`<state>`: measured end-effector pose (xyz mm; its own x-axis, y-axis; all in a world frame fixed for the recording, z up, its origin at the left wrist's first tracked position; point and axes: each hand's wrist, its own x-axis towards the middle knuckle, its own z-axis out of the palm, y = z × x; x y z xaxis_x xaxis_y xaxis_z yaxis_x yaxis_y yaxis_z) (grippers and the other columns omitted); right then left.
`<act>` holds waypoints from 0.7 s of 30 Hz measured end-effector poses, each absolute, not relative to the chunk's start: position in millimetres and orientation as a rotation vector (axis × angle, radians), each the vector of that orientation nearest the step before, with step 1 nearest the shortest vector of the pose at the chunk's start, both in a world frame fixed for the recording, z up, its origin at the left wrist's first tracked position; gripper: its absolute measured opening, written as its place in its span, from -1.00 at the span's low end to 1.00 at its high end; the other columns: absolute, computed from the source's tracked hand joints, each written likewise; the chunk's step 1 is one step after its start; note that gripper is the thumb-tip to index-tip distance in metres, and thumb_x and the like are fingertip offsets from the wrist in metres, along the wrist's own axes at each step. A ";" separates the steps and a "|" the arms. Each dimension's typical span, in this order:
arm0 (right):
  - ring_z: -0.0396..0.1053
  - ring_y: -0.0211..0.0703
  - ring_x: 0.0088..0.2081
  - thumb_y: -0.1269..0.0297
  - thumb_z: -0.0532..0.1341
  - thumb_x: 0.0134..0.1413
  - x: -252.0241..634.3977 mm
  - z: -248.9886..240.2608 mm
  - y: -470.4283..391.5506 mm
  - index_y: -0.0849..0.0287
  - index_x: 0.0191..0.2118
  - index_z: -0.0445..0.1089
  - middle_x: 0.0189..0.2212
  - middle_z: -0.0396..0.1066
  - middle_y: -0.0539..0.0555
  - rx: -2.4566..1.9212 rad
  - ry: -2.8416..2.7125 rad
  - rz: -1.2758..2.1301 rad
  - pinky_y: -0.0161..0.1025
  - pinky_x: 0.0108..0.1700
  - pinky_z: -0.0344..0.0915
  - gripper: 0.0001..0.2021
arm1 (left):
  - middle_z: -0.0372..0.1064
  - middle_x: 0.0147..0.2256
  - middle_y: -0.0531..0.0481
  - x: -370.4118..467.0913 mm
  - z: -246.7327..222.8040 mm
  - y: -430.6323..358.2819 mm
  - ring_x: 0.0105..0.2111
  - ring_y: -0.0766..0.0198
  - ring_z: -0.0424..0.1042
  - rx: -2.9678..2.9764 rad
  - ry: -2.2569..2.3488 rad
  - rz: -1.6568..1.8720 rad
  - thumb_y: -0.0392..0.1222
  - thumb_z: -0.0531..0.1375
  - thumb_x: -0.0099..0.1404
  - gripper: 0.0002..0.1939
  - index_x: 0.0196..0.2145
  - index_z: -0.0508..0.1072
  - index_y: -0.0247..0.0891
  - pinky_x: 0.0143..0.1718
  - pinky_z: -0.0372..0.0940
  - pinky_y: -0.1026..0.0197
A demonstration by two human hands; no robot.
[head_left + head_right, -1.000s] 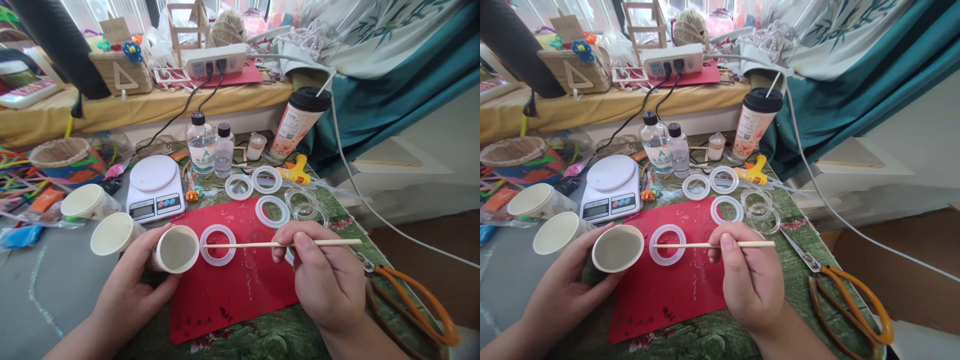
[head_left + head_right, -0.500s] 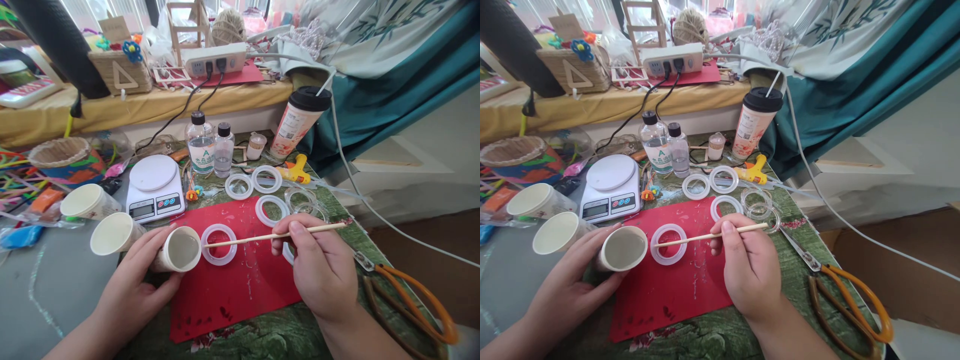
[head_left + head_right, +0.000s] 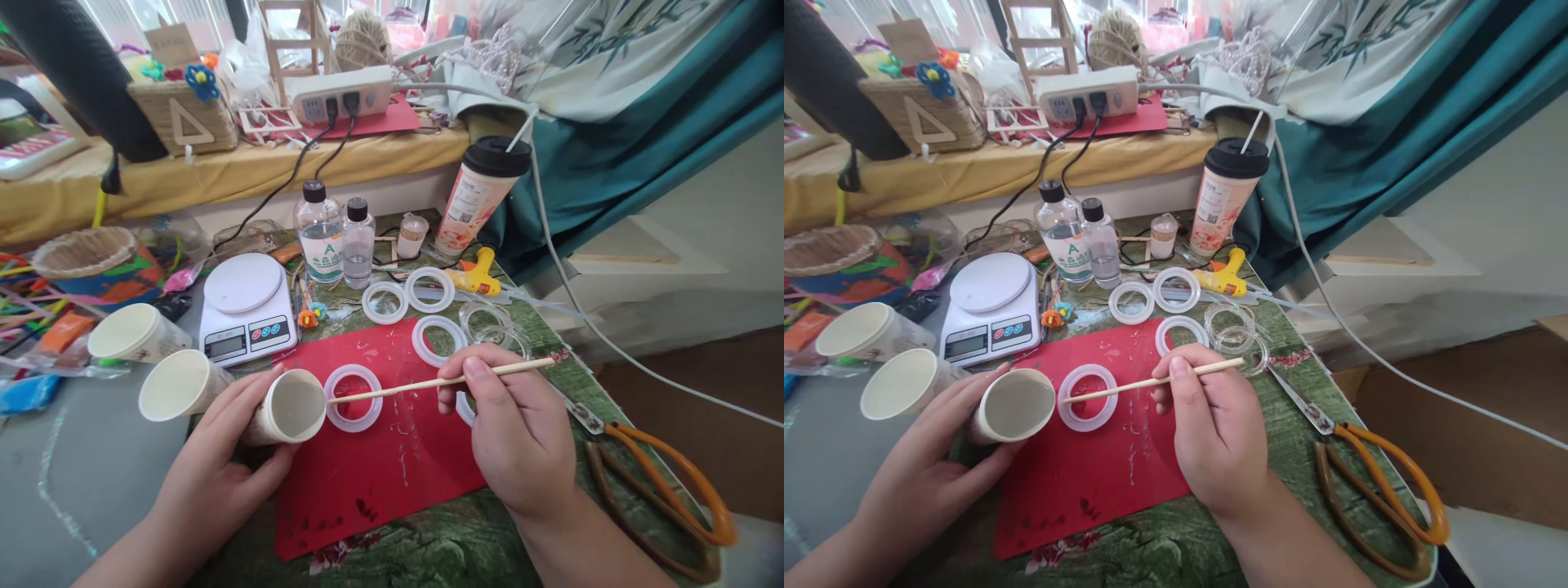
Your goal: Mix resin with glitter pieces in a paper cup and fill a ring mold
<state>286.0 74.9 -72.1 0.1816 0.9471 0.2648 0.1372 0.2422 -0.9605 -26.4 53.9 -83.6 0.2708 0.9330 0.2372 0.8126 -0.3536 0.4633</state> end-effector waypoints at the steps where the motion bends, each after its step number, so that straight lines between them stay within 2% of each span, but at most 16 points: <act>1: 0.46 -0.26 -0.44 0.21 0.19 0.58 285.8 -72.3 74.9 0.10 -0.25 0.59 -0.44 0.48 -0.02 -1.186 -1.253 0.816 -0.35 -0.39 0.47 -0.69 | 0.52 0.26 -0.07 -26.5 -83.6 54.0 0.21 -0.07 0.55 2.292 1.616 0.696 -0.10 0.29 0.44 -0.42 0.37 0.36 0.02 0.24 0.49 -0.06; 21: 0.49 -0.28 -0.43 0.26 0.16 0.60 286.6 -72.0 74.9 0.07 -0.21 0.57 -0.42 0.50 -0.05 -1.139 -1.284 0.830 -0.34 -0.38 0.46 -0.71 | 0.48 0.32 -0.10 -27.1 -85.8 54.2 0.25 -0.13 0.55 2.284 1.626 0.700 -0.07 0.29 0.46 -0.40 0.40 0.34 0.05 0.26 0.50 -0.09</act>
